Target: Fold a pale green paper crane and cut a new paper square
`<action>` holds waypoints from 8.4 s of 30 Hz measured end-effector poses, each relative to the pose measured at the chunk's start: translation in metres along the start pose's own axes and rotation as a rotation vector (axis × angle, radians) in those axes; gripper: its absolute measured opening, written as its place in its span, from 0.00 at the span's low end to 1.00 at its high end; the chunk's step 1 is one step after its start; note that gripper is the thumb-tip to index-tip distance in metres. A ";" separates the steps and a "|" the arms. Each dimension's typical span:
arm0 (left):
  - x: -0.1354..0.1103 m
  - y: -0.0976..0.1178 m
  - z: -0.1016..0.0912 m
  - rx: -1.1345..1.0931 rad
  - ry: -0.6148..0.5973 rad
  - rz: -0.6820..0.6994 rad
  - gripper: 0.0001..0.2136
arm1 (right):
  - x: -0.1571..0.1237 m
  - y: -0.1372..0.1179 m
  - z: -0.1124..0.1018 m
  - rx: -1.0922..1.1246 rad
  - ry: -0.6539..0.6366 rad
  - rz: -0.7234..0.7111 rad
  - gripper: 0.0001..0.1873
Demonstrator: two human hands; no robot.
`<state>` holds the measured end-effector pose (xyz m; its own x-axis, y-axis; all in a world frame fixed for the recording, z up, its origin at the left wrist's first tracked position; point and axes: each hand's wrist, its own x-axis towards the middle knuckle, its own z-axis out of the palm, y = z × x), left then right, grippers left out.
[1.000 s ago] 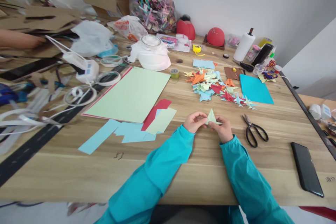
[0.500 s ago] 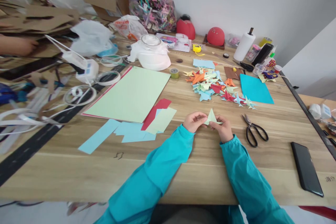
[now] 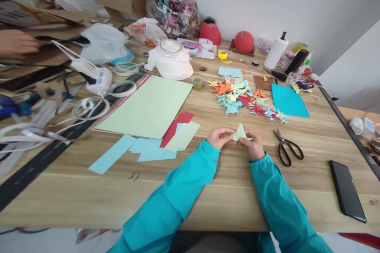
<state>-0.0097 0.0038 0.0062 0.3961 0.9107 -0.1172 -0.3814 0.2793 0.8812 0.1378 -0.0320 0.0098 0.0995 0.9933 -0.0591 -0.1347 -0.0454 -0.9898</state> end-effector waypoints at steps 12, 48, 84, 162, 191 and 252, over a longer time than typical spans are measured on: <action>-0.001 0.001 0.001 0.003 -0.028 0.053 0.12 | 0.000 0.003 -0.002 0.102 -0.031 0.013 0.08; 0.001 -0.005 0.003 0.158 0.036 -0.001 0.19 | 0.003 0.001 0.003 0.035 0.007 -0.036 0.13; 0.004 0.005 0.009 -0.009 -0.062 -0.157 0.23 | 0.003 0.003 0.002 -0.077 -0.065 -0.020 0.16; -0.002 -0.003 0.010 0.299 0.003 -0.017 0.15 | 0.000 0.001 0.003 -0.313 -0.049 -0.120 0.21; 0.007 0.002 0.003 -0.019 0.139 -0.069 0.22 | 0.004 0.004 0.004 -0.016 0.028 0.011 0.18; 0.010 -0.006 -0.001 0.029 0.099 -0.052 0.22 | 0.004 0.004 0.002 0.079 0.054 -0.049 0.17</action>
<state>-0.0046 0.0116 -0.0007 0.3297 0.9213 -0.2061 -0.3375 0.3189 0.8857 0.1353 -0.0278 0.0062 0.1610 0.9868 -0.0199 -0.2050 0.0138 -0.9787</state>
